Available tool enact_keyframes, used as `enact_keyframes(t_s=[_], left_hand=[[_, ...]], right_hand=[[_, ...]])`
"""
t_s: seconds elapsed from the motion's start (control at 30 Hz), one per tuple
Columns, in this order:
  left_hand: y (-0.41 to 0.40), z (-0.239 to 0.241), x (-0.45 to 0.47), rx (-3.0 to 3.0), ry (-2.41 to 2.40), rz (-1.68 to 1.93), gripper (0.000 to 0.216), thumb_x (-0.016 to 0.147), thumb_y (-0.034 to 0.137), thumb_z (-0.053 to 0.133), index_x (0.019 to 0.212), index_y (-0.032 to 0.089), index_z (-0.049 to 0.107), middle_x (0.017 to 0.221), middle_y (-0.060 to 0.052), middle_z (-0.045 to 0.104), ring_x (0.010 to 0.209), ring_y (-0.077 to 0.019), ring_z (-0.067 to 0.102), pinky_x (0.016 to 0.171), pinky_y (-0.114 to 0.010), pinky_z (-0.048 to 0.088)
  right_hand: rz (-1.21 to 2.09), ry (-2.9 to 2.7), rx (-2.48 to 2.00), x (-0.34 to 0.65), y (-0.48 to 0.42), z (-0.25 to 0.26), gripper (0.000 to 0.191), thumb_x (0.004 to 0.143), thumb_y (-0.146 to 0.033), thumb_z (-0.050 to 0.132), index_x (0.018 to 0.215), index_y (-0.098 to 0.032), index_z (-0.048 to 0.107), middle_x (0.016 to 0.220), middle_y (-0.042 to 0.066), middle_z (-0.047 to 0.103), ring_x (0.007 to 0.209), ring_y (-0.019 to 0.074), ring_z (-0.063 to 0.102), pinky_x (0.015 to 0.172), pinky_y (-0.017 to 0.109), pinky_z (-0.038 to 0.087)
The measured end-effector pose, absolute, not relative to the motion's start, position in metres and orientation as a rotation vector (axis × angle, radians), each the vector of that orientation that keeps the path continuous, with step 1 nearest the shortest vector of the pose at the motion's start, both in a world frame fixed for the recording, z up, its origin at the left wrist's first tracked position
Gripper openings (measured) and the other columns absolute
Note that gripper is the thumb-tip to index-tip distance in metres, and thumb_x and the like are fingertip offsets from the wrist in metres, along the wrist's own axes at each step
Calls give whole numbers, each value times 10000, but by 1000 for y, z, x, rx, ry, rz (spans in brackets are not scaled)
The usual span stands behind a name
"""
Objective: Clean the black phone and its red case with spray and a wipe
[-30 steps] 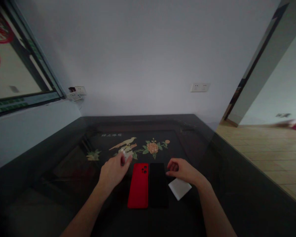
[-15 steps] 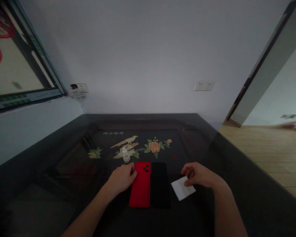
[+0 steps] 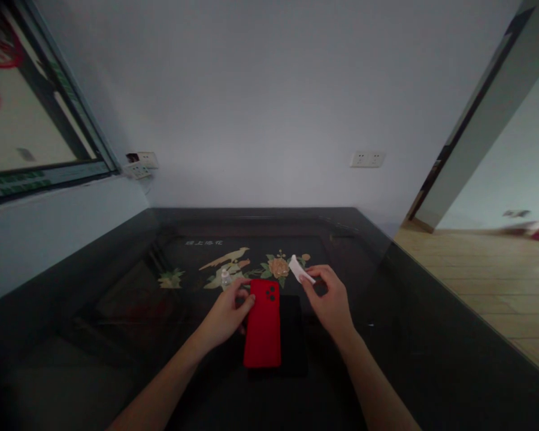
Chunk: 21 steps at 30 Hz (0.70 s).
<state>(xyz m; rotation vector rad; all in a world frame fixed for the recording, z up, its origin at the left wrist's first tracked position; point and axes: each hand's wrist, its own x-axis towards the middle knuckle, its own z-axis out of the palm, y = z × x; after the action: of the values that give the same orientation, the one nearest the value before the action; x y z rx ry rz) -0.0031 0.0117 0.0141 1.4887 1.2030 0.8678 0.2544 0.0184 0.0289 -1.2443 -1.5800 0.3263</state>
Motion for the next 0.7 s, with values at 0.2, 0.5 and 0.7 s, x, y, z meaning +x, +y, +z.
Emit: enact_keyframes(t_s=[0.2, 0.5, 0.7], left_hand=[[12, 7, -1, 1515, 1165, 913, 394, 931, 378, 570, 1282, 236, 459, 830, 35, 588, 513, -119, 625, 372, -218, 524], [14, 7, -2, 1550, 1287, 952, 356, 972, 348, 513, 1300, 229, 441, 866, 15, 645, 461, -81, 597, 378, -158, 465], [13, 12, 0, 1530, 1288, 998, 381, 948, 366, 556, 1287, 213, 473, 820, 17, 636, 429, -93, 584, 344, -170, 458]], right_hand=[[718, -1903, -943, 212, -2, 23, 153, 942, -362, 664, 985, -257, 767, 1118, 90, 759, 1055, 269, 705, 999, 459, 535], [1791, -1893, -1000, 219, -16, 18, 273, 739, -408, 869, 895, -190, 816, 748, 16, 764, 597, 126, 671, 576, 223, 538], [1943, -1719, -946, 225, -5, 15, 358, 696, -408, 898, 887, -135, 768, 799, 44, 763, 643, 130, 692, 556, 200, 554]])
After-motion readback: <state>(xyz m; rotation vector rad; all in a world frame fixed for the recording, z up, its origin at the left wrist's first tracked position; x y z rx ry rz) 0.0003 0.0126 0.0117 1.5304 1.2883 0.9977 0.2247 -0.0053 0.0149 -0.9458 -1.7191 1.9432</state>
